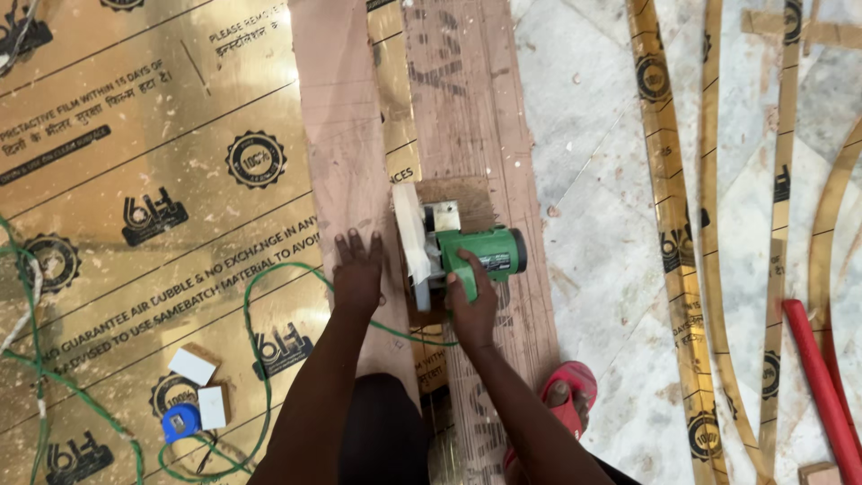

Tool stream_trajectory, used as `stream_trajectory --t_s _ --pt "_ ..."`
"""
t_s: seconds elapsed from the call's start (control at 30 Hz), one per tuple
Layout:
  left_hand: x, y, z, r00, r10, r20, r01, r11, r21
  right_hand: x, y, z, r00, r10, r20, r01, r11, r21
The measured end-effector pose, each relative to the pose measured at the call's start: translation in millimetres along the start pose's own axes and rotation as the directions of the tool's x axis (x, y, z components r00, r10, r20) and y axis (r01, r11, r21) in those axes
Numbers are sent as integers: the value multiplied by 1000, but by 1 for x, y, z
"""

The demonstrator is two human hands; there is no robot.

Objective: The person uses a green circular saw to cut a long plank of light-colored wood. They guide the saw along the length of the plank, which is placed on a protective gold film on the floor.

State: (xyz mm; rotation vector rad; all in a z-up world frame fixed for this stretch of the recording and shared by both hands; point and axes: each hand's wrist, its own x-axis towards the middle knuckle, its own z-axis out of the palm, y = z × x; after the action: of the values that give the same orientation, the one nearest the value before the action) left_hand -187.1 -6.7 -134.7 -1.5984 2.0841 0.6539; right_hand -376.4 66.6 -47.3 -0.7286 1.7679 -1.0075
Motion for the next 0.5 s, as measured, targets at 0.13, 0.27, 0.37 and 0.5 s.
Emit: stream_trajectory --t_s 0.13,0.27,0.37,0.5 --pt "-3 1 -5 1000 -4 26 5 1000 -17 2 0 2 1000 10 -10 -9 998 63" --pt "-5 -1 -8 1000 8 -13 -9 1000 -23 5 3 3 1000 7 -1 -7 995 101" --pt "-4 0 -7 999 8 -50 -9 1000 -13 6 2 2 999 35 10 -36 993 114" --pt "-3 4 -10 1000 -16 -23 16 1000 9 8 0 2 1000 -15 -4 16 995 100"
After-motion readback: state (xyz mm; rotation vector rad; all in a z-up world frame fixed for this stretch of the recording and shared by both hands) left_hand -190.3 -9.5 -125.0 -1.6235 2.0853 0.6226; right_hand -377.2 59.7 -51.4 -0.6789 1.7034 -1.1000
